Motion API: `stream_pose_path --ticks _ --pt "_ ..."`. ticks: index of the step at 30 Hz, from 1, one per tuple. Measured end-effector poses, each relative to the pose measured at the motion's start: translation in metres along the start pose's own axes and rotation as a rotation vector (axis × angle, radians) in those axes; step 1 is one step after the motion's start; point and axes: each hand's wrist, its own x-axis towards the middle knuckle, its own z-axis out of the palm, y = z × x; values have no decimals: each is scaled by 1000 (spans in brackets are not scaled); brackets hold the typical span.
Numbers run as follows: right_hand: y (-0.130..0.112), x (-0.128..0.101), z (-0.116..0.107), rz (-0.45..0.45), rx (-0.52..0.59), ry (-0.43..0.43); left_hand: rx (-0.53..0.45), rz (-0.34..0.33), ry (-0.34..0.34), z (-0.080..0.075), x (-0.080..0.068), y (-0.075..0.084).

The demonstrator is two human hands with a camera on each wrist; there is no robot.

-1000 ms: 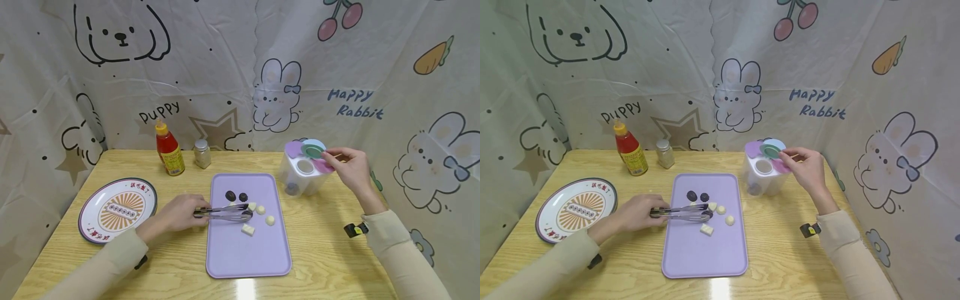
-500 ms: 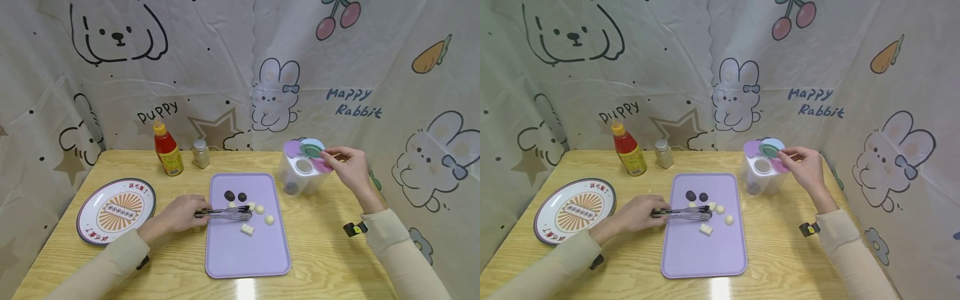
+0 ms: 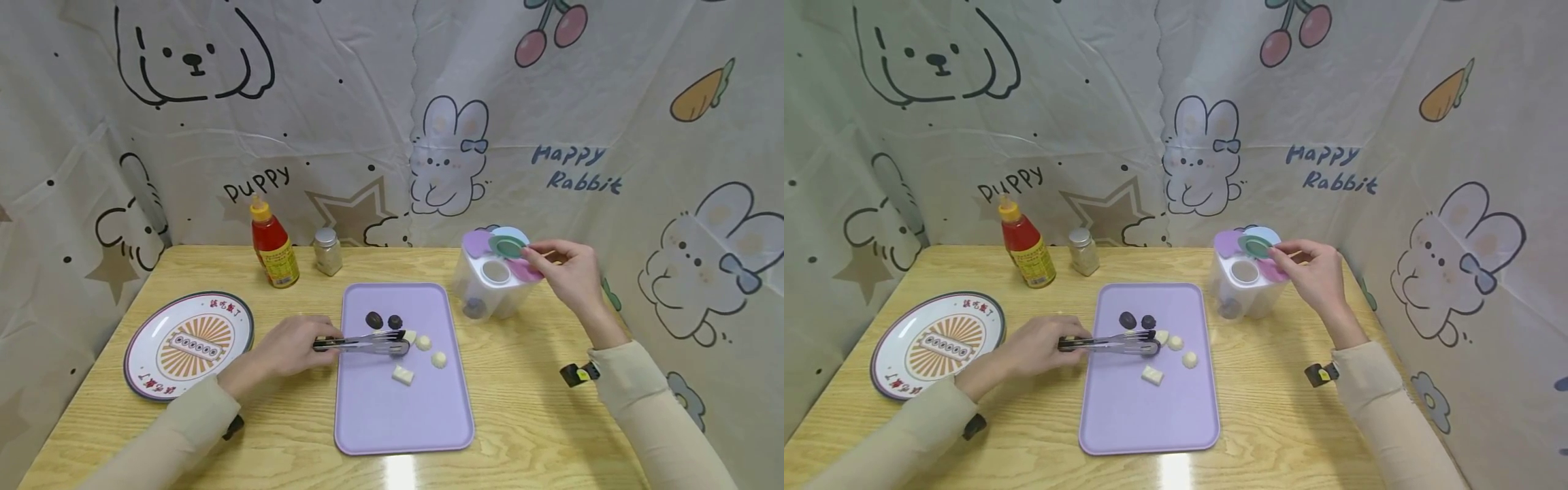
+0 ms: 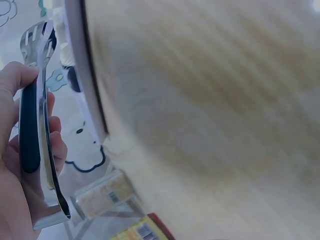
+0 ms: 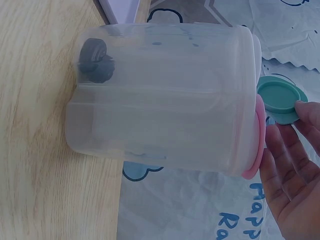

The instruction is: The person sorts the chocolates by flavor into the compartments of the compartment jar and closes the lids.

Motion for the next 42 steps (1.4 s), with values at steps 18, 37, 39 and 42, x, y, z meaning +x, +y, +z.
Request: stream_pose_path --ticks 18,37,39,42 --pt "0 1 -3 19 -4 6 -18 40 115 -28 47 17" --pt "0 1 0 -4 5 -3 0 136 125 -55 127 60" --pt "0 1 0 -6 -4 0 -2 146 132 -58 135 65" --pt "0 1 0 -4 -10 1 15 161 130 -60 147 70"
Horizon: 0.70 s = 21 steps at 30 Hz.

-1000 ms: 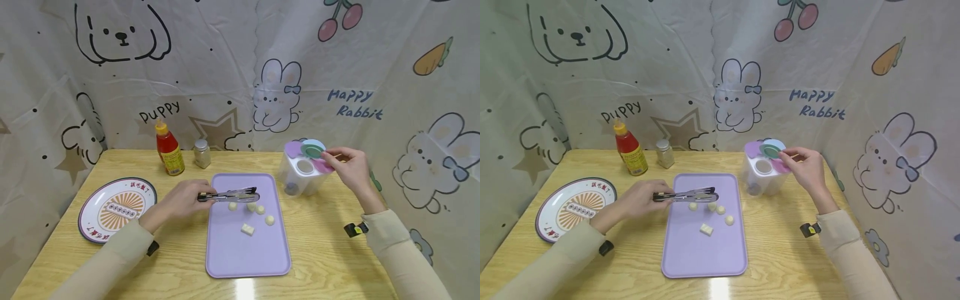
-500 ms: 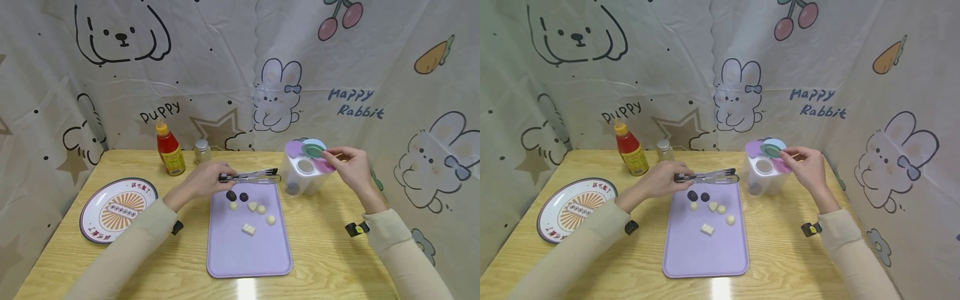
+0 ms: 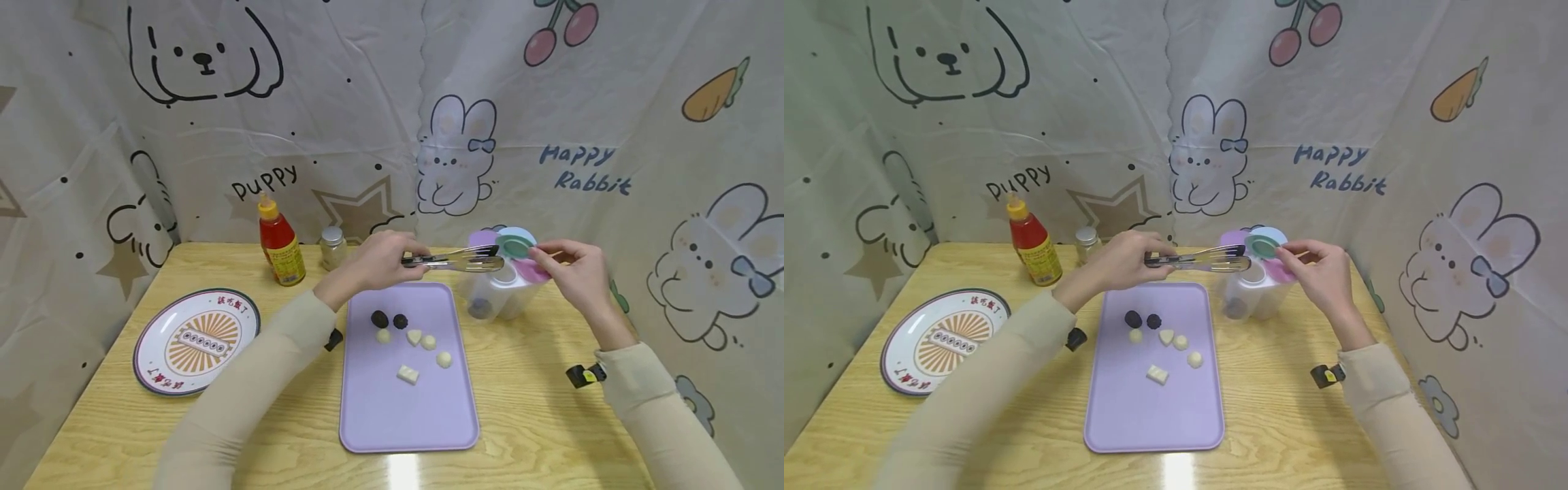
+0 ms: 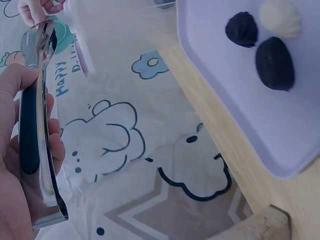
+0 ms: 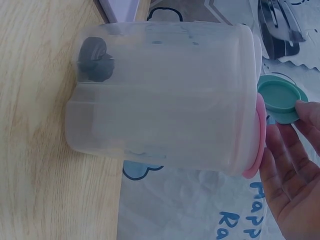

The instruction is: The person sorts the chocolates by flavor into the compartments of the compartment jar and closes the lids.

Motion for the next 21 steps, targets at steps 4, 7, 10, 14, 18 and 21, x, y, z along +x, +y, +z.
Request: stream_pose_path --ticks 4,7,10,14,18,21 --pt "1 -1 0 9 -2 0 0 5 -31 1 12 5" --pt "1 -1 0 9 -4 3 6 -2 -53 3 18 8" --pt "1 -1 0 6 -7 6 15 -9 -68 6 21 10" --pt "1 -1 0 0 -5 9 9 -15 -76 10 21 9" --pt "0 0 0 -4 -2 10 9 -22 -72 13 20 7" --pt "0 0 1 -9 2 10 -2 -25 -69 14 19 5"
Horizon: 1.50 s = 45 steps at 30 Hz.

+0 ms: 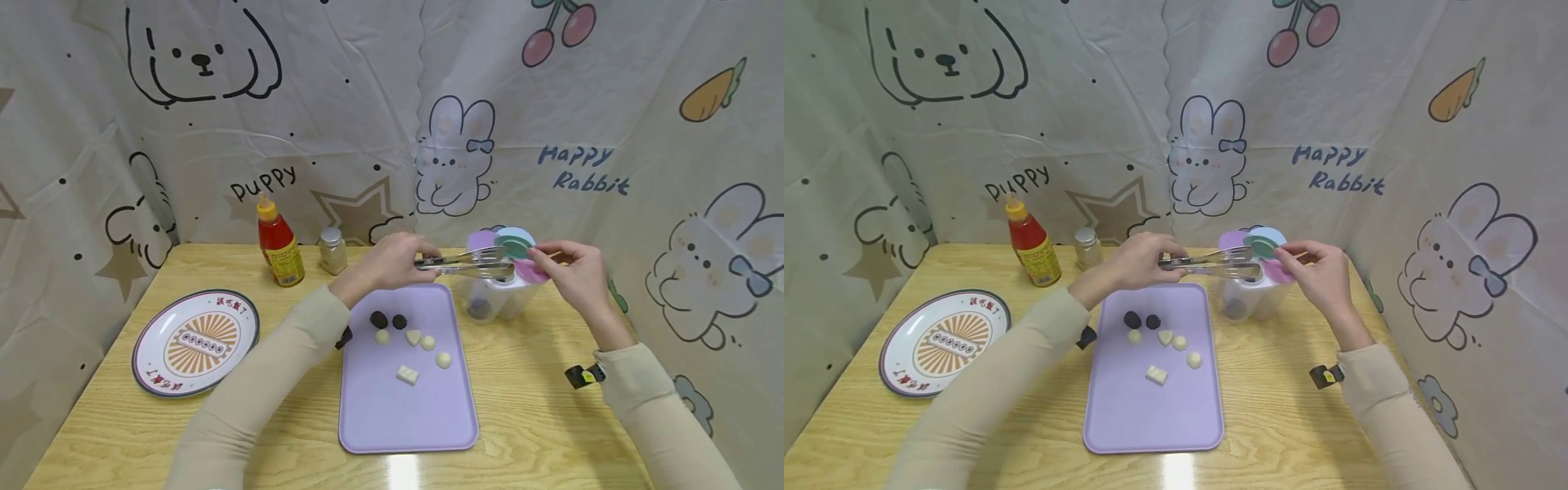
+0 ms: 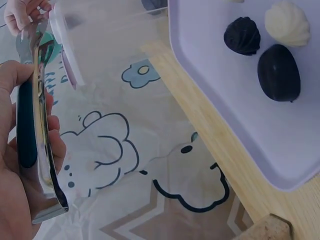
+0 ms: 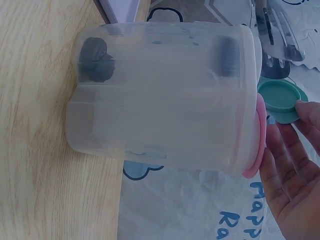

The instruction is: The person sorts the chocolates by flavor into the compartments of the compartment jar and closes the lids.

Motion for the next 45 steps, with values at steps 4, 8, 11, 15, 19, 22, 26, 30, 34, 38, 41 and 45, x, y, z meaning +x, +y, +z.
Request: stream_pose_path --ticks 4,8,11,15,19,22,26,30,34,38,41,45 --pt "0 0 -1 -2 0 -2 -8 -5 1 -2 -8 -5" --pt "-1 -1 -1 3 1 -3 -6 -35 2 -6 -22 -13" --pt "-1 -1 -1 6 1 -4 5 -69 -7 -10 -37 -21" --pt "-1 -2 -1 10 -5 -8 18 -99 -11 -13 -56 -33" --pt "-2 -2 -1 12 -2 -8 28 -109 -15 -13 -73 -44" --pt "-2 -2 -2 12 -1 -6 25 -112 -31 -12 -86 -50" --pt "-1 -2 -2 13 2 -7 23 -129 -59 -7 -100 -56" --pt "-1 -1 -1 13 8 -9 23 -153 -96 0 -111 -60" --pt "0 -2 0 21 7 -13 48 -157 -120 7 -118 -65" --pt "1 -3 0 19 4 -12 75 -158 -133 10 -123 -69" --pt "1 -2 0 11 8 -9 94 -154 -142 11 -125 -70" --pt "1 -1 0 7 13 -10 120 -135 -152 9 -126 -68"
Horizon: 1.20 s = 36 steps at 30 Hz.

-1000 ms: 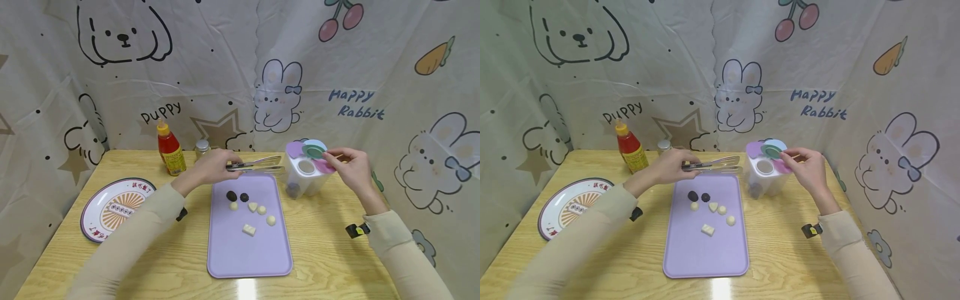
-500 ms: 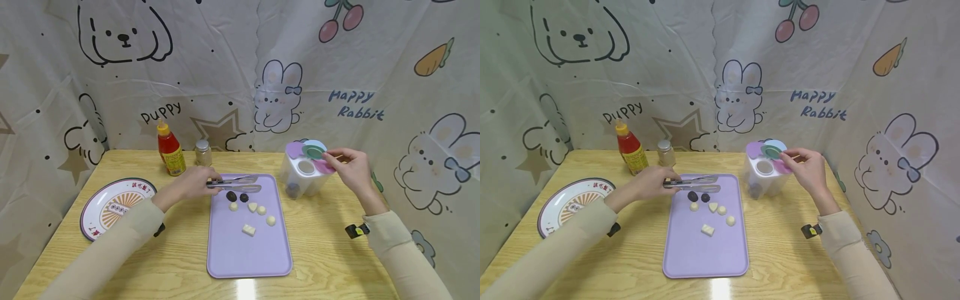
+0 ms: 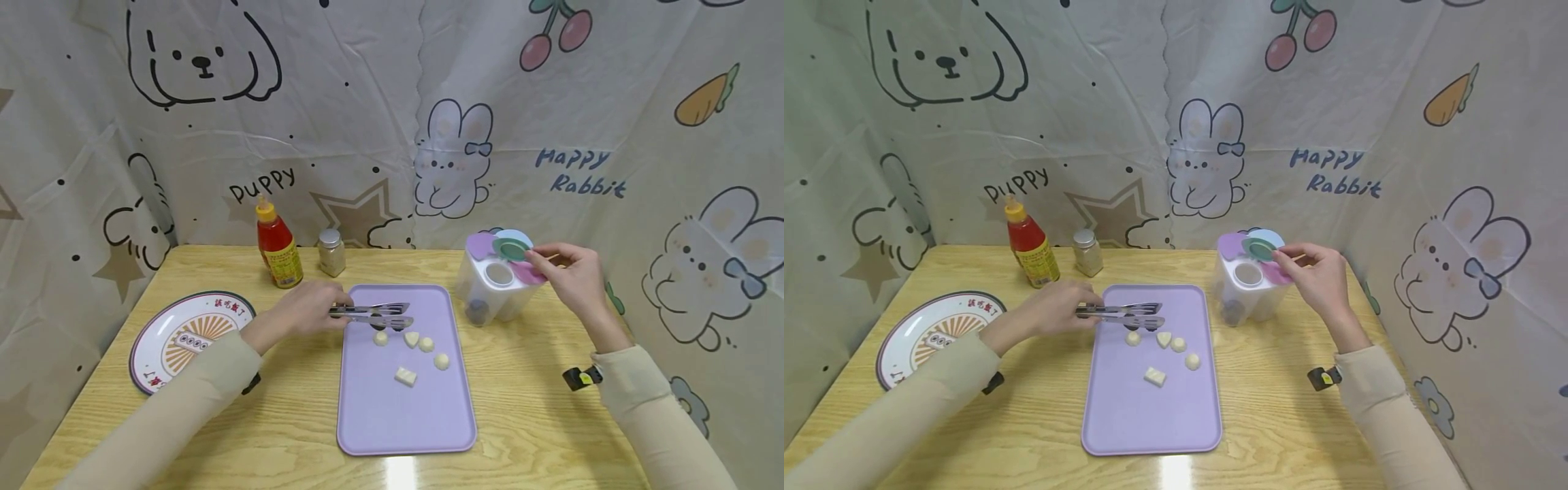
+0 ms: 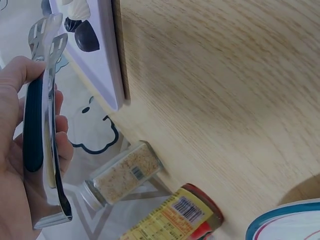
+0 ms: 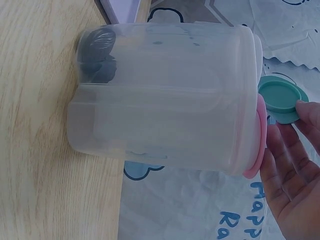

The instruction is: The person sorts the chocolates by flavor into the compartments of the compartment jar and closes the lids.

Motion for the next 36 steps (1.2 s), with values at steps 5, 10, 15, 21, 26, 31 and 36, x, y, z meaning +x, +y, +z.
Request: stream_pose_path --ticks 5,10,15,21,26,31,36 --pt "0 0 0 0 2 2 31 16 -12 -1 1 2" --pt "0 0 0 0 3 -4 36 0 -24 0 -1 2" --pt "2 0 0 -5 0 -3 35 -6 -32 0 -1 2" --pt "2 0 0 6 -2 -1 60 -3 -38 -1 5 4" --pt "1 -1 0 8 -13 4 73 -15 -47 -2 13 6" --pt "0 -1 0 5 -20 5 62 -34 -68 -4 18 8" --pt "-1 0 0 2 -12 6 37 -44 -86 -5 23 8"
